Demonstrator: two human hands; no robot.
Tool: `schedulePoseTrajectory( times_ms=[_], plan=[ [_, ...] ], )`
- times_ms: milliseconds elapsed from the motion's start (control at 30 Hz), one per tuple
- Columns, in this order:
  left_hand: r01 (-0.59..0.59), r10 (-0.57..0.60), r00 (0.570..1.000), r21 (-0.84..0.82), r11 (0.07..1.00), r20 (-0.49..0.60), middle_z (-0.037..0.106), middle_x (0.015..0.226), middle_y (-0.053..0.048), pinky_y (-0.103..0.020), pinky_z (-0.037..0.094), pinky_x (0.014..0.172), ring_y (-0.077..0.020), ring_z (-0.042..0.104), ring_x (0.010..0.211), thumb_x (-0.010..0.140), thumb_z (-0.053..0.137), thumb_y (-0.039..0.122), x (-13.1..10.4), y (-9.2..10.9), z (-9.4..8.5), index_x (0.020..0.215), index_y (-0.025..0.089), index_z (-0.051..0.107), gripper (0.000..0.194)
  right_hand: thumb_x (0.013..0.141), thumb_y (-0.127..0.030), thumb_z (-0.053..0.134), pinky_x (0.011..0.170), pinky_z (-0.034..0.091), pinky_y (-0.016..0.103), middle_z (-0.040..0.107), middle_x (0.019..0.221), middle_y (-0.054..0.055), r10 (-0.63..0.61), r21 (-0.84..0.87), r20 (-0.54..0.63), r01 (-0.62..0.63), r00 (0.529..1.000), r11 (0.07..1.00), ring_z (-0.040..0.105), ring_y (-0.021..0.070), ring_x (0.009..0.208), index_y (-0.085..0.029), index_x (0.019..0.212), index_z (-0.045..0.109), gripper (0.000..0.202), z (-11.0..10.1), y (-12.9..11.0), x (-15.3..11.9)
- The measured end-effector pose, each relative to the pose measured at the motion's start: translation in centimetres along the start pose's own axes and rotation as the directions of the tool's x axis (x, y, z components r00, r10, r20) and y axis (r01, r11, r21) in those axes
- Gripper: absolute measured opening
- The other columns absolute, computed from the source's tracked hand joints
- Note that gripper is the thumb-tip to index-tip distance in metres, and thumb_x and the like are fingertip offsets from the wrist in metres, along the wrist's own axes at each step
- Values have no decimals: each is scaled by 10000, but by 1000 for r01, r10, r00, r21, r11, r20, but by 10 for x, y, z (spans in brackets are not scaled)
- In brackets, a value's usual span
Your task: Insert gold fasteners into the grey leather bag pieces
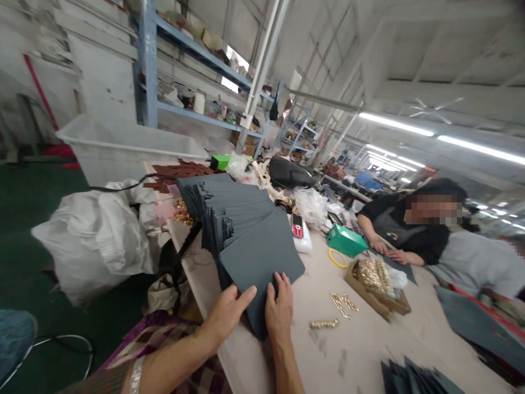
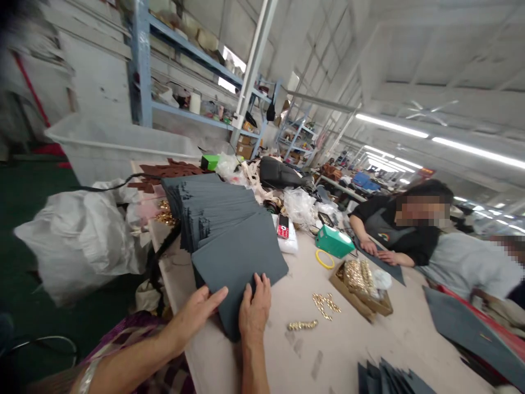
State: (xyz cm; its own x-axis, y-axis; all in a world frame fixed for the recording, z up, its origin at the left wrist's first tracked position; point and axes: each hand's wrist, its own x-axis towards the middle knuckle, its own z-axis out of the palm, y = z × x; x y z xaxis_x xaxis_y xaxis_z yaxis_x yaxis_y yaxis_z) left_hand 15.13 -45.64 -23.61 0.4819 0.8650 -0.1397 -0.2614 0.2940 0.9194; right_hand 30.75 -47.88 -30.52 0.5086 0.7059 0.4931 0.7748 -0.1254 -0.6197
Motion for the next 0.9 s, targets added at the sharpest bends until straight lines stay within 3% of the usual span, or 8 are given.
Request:
schedulePoseTrajectory(
  times_ms=[100, 200, 300, 433, 633, 700, 800, 900],
  plan=[
    [100, -94, 991, 63, 993, -91, 718, 958, -118, -385, 489, 894, -313, 618, 1031, 709, 649, 581, 11, -8, 1, 910, 121, 684, 503, 896, -367, 388, 1069, 318, 477, 512, 1333, 180, 36, 46, 53, -38, 998, 998, 432, 266, 1266, -98, 1198, 597, 455, -12, -3, -2],
    [132, -124, 986, 70, 989, -112, 725, 895, -109, -379, 500, 855, -313, 630, 1003, 716, 636, 574, 14, -12, -2, 874, 126, 693, 478, 880, -338, 434, 1027, 383, 435, 566, 1281, 148, 37, 47, 92, -42, 995, 998, 503, 248, 1203, -144, 1169, 619, 394, -38, -2, -7],
    [179, -173, 983, 88, 980, -63, 723, 867, -96, -378, 499, 832, -312, 640, 963, 713, 629, 584, 9, -11, -4, 854, 131, 689, 478, 883, -340, 411, 927, 460, 383, 621, 1174, 122, 83, -127, 78, -72, 993, 989, 592, 238, 1067, -176, 1123, 635, 367, -78, 8, -12],
    [181, -183, 983, 133, 974, 1, 716, 873, -85, -368, 475, 854, -307, 624, 975, 721, 596, 613, -2, -10, -1, 823, 139, 676, 491, 878, -404, 393, 898, 473, 374, 613, 1184, 123, 164, -442, 129, -91, 978, 892, 617, 269, 1036, -189, 1073, 670, 400, -123, 42, -19],
    [258, -228, 964, 266, 929, -136, 701, 878, -85, -401, 445, 863, -313, 609, 946, 720, 579, 607, -13, -5, 6, 791, 145, 641, 471, 815, -528, 480, 922, 496, 371, 685, 1039, 128, 74, -334, 319, 39, 945, 942, 634, 282, 1027, -197, 920, 713, 418, -140, 110, -24],
    [233, -226, 972, 195, 953, -56, 699, 970, -91, -393, 437, 900, -302, 601, 1001, 727, 592, 574, -15, -1, 7, 884, 144, 644, 460, 771, -559, 517, 880, 523, 368, 703, 975, 127, 69, -282, 321, 26, 944, 959, 659, 285, 970, -219, 814, 717, 397, -138, 123, -23],
    [164, -168, 976, 35, 986, 138, 678, 1086, -95, -373, 449, 915, -270, 604, 1030, 728, 617, 536, -18, 1, 4, 1024, 159, 618, 480, 729, -545, 504, 799, 546, 365, 699, 992, 134, 159, -264, 205, -102, 966, 959, 684, 279, 875, -234, 756, 709, 373, -141, 123, -25],
    [182, -204, 956, 120, 976, 210, 689, 1024, -88, -354, 496, 797, -250, 633, 948, 745, 590, 540, -24, -3, -8, 995, 169, 609, 448, 696, -494, 493, 741, 538, 363, 703, 980, 122, 350, -279, 108, -310, 930, 909, 687, 268, 799, -224, 852, 719, 385, -154, 107, -29]
  ],
)
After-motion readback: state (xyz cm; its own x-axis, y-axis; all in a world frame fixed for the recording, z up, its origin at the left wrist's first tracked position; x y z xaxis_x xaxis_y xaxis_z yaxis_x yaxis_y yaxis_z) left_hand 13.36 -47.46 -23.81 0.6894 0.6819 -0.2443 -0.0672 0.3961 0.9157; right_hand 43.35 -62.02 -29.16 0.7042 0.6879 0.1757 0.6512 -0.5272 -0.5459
